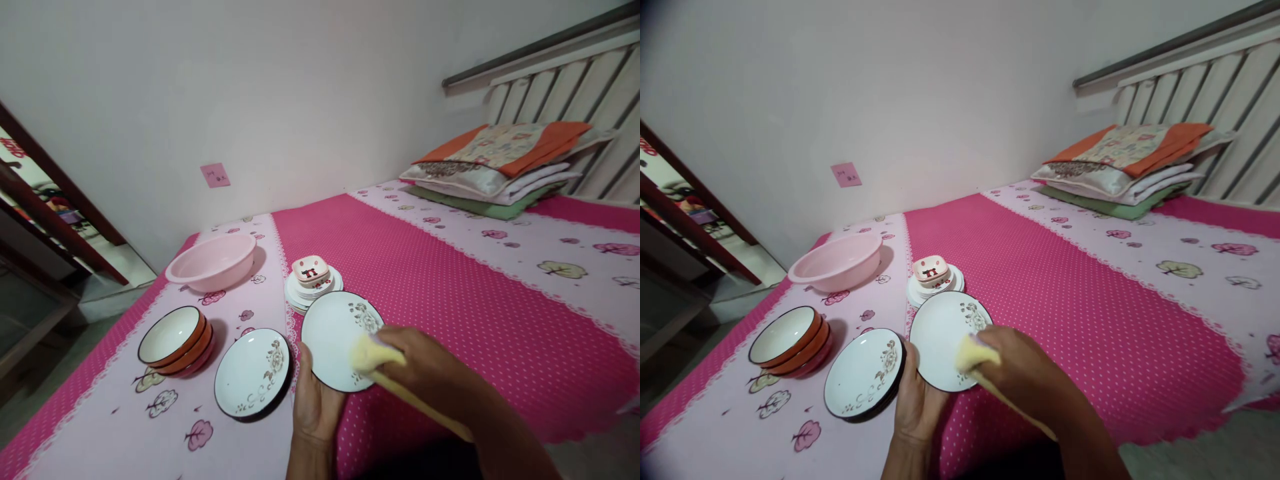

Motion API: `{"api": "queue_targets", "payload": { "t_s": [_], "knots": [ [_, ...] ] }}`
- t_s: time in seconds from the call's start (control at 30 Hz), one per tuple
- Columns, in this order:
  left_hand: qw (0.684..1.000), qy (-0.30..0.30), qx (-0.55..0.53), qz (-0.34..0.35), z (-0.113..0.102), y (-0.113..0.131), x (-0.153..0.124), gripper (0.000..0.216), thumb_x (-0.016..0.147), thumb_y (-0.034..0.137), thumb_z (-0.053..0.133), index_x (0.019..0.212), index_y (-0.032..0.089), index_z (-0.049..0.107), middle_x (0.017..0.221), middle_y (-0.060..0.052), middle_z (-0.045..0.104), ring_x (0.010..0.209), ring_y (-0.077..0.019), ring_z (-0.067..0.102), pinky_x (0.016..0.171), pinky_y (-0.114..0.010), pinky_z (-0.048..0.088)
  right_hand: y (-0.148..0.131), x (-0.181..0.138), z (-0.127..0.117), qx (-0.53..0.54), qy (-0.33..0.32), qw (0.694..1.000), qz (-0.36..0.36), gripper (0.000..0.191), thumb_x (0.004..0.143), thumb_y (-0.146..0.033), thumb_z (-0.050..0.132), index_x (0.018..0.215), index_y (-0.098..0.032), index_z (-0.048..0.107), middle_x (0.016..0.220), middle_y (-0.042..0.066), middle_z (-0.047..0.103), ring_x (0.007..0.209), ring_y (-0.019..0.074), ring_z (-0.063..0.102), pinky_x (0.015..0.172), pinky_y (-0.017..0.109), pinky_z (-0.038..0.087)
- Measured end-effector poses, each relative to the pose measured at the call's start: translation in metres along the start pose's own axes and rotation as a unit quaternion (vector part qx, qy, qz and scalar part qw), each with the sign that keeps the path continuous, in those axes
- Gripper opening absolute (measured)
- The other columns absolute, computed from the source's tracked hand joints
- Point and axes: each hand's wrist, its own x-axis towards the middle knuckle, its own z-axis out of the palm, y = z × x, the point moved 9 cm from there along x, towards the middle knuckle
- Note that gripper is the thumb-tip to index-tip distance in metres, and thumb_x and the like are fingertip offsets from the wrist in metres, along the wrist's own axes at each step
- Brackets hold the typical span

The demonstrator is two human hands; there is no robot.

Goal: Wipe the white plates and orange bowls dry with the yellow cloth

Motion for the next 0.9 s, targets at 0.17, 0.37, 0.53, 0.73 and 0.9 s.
{"api": "queue_targets", "payload": {
  "t_s": [0.17, 0.37, 0.53, 0.73, 0.9],
  "knots": [
    [1.0, 0.019, -0.002, 0.007, -0.006, 0.003, -0.001, 0.059, 0.102, 0.061, 0.041, 0.154, 0.032, 0.047, 0.145, -0.008, 0.064, 0.137, -0.0267, 0.058, 0.126, -0.048, 0.026, 0.004, -0.016, -0.07, -0.04, 0.307, 0.951, 0.026, 0.012, 0.084, -0.032, 0.053, 0.085, -0.024, 0.062, 0.087, 0.006, 0.067, 0.074, 0.0227, 0.062, 0.066, 0.034, 0.046],
    [0.999, 0.051, -0.002, 0.004, -0.008, 0.003, -0.003, 0.06, 0.101, 0.062, 0.045, 0.151, 0.03, 0.053, 0.144, -0.01, 0.065, 0.136, -0.0295, 0.059, 0.125, -0.051, 0.029, -0.012, -0.012, -0.058, -0.039, 0.325, 0.945, -0.003, 0.007, 0.085, -0.028, 0.051, 0.08, -0.025, 0.049, 0.081, 0.003, 0.058, 0.071, 0.0205, 0.057, 0.066, 0.034, 0.044],
    [0.999, 0.032, 0.013, -0.003, -0.002, -0.005, -0.003, 0.061, 0.102, 0.061, 0.04, 0.149, 0.027, 0.055, 0.143, -0.01, 0.066, 0.137, -0.0274, 0.058, 0.125, -0.048, 0.029, -0.007, 0.004, -0.028, -0.018, 0.264, 0.964, 0.008, 0.005, 0.087, -0.024, 0.052, 0.09, -0.024, 0.056, 0.09, 0.006, 0.064, 0.077, 0.0219, 0.062, 0.067, 0.033, 0.046],
    [0.996, 0.066, 0.05, -0.035, -0.007, -0.028, -0.004, 0.052, 0.104, 0.052, 0.043, 0.14, 0.021, 0.065, 0.143, -0.011, 0.067, 0.143, -0.0265, 0.052, 0.126, -0.043, 0.029, -0.019, 0.023, 0.013, 0.085, 0.203, 0.973, -0.065, 0.027, 0.086, -0.015, 0.049, 0.108, -0.023, 0.062, 0.114, 0.01, 0.068, 0.112, 0.0276, 0.061, 0.098, 0.041, 0.047],
    [0.995, 0.098, 0.007, -0.008, -0.002, -0.016, -0.007, 0.061, 0.103, 0.06, 0.039, 0.124, 0.015, 0.075, 0.126, -0.014, 0.076, 0.125, -0.0258, 0.067, 0.12, -0.04, 0.039, -0.04, 0.025, 0.048, 0.114, 0.032, 0.988, -0.104, 0.022, 0.079, -0.012, 0.054, 0.095, -0.021, 0.066, 0.102, 0.006, 0.067, 0.1, 0.0237, 0.062, 0.09, 0.036, 0.046]
  ]
}}
